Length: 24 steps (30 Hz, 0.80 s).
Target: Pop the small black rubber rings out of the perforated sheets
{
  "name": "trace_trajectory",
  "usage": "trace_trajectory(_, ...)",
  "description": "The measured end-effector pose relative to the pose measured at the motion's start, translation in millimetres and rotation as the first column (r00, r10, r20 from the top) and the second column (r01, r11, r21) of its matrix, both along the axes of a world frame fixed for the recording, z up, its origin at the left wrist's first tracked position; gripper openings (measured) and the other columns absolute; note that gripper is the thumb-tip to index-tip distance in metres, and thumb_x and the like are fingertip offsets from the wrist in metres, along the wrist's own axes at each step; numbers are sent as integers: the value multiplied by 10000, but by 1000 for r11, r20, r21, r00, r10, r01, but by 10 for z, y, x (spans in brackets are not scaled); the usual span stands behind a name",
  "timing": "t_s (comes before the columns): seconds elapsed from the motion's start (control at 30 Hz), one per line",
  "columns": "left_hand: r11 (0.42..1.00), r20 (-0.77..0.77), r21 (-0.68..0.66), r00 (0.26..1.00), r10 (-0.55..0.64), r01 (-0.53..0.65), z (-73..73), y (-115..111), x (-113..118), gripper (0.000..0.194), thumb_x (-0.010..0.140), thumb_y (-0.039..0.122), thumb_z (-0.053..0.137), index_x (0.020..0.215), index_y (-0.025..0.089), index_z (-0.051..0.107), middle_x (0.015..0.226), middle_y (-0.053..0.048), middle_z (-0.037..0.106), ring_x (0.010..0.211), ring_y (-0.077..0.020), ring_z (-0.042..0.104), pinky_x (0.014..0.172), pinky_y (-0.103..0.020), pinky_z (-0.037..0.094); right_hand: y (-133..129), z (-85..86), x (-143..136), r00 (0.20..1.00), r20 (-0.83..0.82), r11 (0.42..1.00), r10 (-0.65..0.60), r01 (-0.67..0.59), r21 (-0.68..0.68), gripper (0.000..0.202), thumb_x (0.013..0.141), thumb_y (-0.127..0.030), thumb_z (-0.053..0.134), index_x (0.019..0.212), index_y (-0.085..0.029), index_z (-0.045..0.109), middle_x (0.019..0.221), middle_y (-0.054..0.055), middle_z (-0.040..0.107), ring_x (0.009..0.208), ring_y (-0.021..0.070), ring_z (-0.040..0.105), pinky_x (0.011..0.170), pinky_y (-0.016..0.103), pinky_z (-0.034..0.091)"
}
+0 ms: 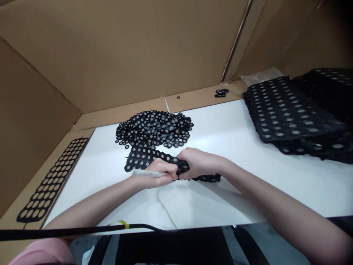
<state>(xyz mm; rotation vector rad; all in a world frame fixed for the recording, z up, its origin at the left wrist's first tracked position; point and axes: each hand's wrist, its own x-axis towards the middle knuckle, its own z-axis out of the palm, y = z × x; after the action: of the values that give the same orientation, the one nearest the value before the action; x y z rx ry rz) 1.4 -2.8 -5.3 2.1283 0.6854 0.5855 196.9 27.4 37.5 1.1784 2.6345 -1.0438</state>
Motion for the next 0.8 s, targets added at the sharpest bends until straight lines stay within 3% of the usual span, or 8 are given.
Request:
trace_trajectory(0.2,999,-40,-31,999,-32,31,32,-9,-14,192,756,114,450,621,145,583,623,20,616,536,-73,498,518,-188,347,10,19,9,1000,-16,1000,9,-9,-12,245,629,-289,677,614,-186,455,559,-48,445,541,93,404,498,230,279)
trace_trajectory(0.33,996,-18,-86,1000,25,-26,-4,-11,-40,166,766,130,484,647,136,600,649,4,629,563,-84,525,540,-192,365,20,31,16,1000,-7,1000,7,-7,9,272,641,-329,705,629,-182,476,570,-46,445,561,100,411,511,237,271)
trace_trajectory(0.43,963,71,-259,992,101,-80,-19,4,-59,112,748,167,543,648,134,583,576,18,576,512,-76,488,505,-185,351,46,20,33,1000,-2,999,11,-11,48,286,650,-362,729,651,-178,510,580,-40,467,579,112,426,526,243,265)
trace_trajectory(0.5,903,126,-421,980,155,-89,-7,33,-72,98,735,189,581,656,135,562,505,44,507,455,-63,433,468,-176,329,88,-2,61,1000,-13,996,12,-11,87,322,636,-411,756,671,-177,537,604,-30,506,603,127,454,541,245,270)
trace_trajectory(0.57,858,159,-501,963,219,-113,19,89,-88,118,731,214,609,668,134,550,492,54,480,433,-59,423,450,-172,323,153,-35,101,999,-53,988,3,5,151,366,599,-450,788,719,-180,572,663,-17,568,652,150,499,570,246,288)
trace_trajectory(0.63,877,187,-443,938,292,-185,49,171,-109,128,733,226,616,675,131,553,524,46,497,449,-61,446,456,-173,333,230,-80,141,996,-91,973,-21,41,228,407,582,-463,806,805,-185,609,747,0,628,716,180,547,624,254,319)
trace_trajectory(0.7,912,210,-289,911,356,-290,67,270,-133,123,744,229,607,683,133,561,574,38,516,485,-64,468,480,-177,347,296,-138,163,991,-125,948,-50,87,307,499,575,-508,808,907,-181,628,855,35,662,808,220,576,698,279,349)
trace_trajectory(0.8,920,169,-62,905,391,-386,56,399,-164,114,787,230,570,714,142,568,632,34,532,546,-72,479,531,-187,362,341,-247,136,968,-245,916,-55,146,374,380,776,-496,668,980,-176,640,941,77,664,911,237,568,787,312,370)
